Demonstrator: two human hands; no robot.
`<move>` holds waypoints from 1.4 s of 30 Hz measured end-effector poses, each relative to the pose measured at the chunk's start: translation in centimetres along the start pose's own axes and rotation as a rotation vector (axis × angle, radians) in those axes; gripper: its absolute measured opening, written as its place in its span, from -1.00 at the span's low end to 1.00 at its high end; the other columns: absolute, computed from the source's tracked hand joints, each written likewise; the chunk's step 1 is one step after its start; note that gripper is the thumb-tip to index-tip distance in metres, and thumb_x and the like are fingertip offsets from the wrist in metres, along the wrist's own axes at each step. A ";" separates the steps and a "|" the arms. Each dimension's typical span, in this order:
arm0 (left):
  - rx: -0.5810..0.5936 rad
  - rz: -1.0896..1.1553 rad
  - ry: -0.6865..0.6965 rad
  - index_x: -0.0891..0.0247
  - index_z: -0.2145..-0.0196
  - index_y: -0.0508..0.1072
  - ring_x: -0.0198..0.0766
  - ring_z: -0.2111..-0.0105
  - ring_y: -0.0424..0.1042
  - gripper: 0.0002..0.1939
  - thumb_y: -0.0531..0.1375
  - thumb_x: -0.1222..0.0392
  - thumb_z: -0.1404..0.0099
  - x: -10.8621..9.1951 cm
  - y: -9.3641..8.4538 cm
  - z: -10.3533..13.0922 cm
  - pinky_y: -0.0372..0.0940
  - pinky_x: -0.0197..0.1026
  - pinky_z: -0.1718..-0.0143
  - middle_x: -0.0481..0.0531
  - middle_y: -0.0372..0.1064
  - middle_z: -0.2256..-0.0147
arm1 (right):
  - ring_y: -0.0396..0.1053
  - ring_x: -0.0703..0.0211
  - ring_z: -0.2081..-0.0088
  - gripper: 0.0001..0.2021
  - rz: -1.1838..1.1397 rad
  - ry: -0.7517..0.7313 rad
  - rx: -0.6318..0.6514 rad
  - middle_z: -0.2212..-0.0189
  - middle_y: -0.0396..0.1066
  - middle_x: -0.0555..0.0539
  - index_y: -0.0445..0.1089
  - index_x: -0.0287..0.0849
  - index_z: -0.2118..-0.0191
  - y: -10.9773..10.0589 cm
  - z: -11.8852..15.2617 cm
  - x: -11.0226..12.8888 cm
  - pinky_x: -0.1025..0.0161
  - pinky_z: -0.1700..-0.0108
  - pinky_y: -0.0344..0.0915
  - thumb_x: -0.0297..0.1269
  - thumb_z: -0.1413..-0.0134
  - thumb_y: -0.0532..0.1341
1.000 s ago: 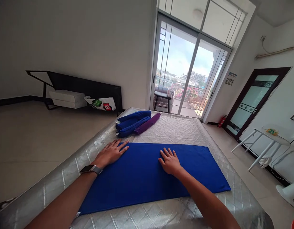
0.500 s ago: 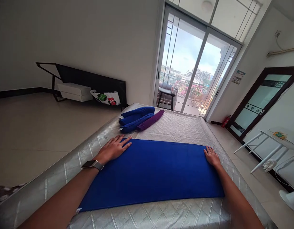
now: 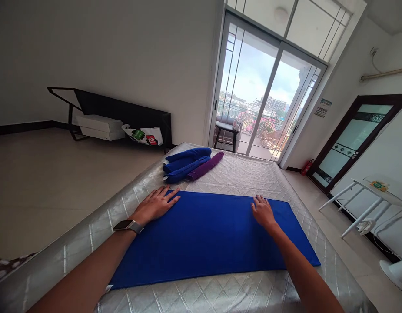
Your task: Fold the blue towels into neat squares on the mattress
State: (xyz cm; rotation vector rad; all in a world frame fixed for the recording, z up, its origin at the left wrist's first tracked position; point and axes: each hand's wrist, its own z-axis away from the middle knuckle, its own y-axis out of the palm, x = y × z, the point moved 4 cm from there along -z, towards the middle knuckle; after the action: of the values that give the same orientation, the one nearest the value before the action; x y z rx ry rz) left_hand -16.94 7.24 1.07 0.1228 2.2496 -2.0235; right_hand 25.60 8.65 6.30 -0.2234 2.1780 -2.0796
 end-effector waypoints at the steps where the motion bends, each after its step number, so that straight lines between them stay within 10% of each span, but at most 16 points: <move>1: -0.004 -0.005 -0.006 0.10 -0.39 0.17 0.07 -0.41 0.00 -0.39 -0.07 -0.10 -0.47 -0.1 0.0 0.0 -0.07 0.11 -0.37 0.16 0.06 -0.41 | -0.13 0.08 -0.46 -0.42 -0.051 -0.081 0.008 -0.45 -0.02 -0.08 0.11 -0.17 -0.42 0.2 0.0 2.8 0.07 -0.44 -0.15 -0.09 -0.43 -0.17; 5: -0.040 -0.024 0.011 0.11 -0.39 0.18 0.06 -0.39 0.04 -0.39 -0.07 -0.09 -0.48 -0.1 0.0 0.0 -0.05 0.11 -0.36 0.16 0.08 -0.40 | -0.20 0.12 -0.47 -0.38 -0.176 -0.286 0.095 -0.47 -0.08 -0.01 -0.03 -0.07 -0.47 1.5 0.2 10.4 0.06 -0.45 -0.22 0.04 -0.44 -0.20; 8: -0.030 -0.045 0.014 0.13 -0.39 0.17 0.05 -0.40 0.02 -0.40 -0.06 -0.05 -0.48 0.2 0.4 -0.1 -0.05 0.10 -0.36 0.20 0.04 -0.41 | -0.25 0.12 -0.48 -0.37 -0.175 -0.272 0.145 -0.48 -0.12 -0.02 -0.08 -0.06 -0.48 2.4 0.1 10.7 0.05 -0.45 -0.26 0.07 -0.44 -0.22; 19: -0.024 0.045 0.033 0.02 -0.38 0.20 0.07 -0.40 0.00 -0.39 -0.06 -0.14 -0.45 0.9 0.8 -0.3 -0.07 0.13 -0.36 0.07 0.10 -0.40 | -0.18 0.07 -0.47 -0.39 0.026 0.243 0.109 -0.47 -0.11 -0.10 -0.08 -0.16 -0.48 2.2 -0.1 -12.0 0.01 -0.43 -0.14 -0.09 -0.44 -0.25; 24: -0.044 0.051 0.042 0.01 -0.36 0.24 0.09 -0.39 0.02 -0.37 -0.08 -0.19 -0.44 1.1 0.8 -0.3 -0.04 0.13 -0.35 0.05 0.13 -0.38 | -0.11 0.05 -0.45 -0.37 0.025 0.334 0.060 -0.46 -0.07 -0.13 -0.09 -0.19 -0.48 2.9 0.0 -16.2 0.02 -0.42 -0.10 -0.08 -0.42 -0.26; 35: -0.026 -0.014 0.009 0.09 -0.39 0.18 0.04 -0.41 0.00 -0.40 -0.06 -0.06 -0.46 0.1 0.0 0.2 -0.08 0.11 -0.38 0.12 0.08 -0.40 | -0.13 -0.15 -0.46 -0.41 0.241 0.308 -0.014 -0.40 0.07 -0.28 0.15 -0.30 -0.40 -0.7 0.0 -11.3 -0.20 -0.43 -0.35 -0.29 -0.31 -0.10; 42: -0.046 -0.016 -0.001 0.09 -0.39 0.18 0.05 -0.40 0.03 -0.40 -0.08 -0.07 -0.47 -0.1 0.2 0.0 -0.05 0.13 -0.36 0.14 0.09 -0.40 | -0.10 0.04 -0.45 -0.43 0.044 -0.103 -0.032 -0.43 0.03 -0.07 0.05 -0.11 -0.45 0.4 -0.8 4.0 0.00 -0.43 -0.17 -0.11 -0.42 -0.15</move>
State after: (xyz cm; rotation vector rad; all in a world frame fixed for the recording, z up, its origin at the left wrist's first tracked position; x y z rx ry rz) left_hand -16.79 7.30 0.93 0.1004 2.3023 -1.9769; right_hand 21.55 8.69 5.94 -0.2774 2.1375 -1.9662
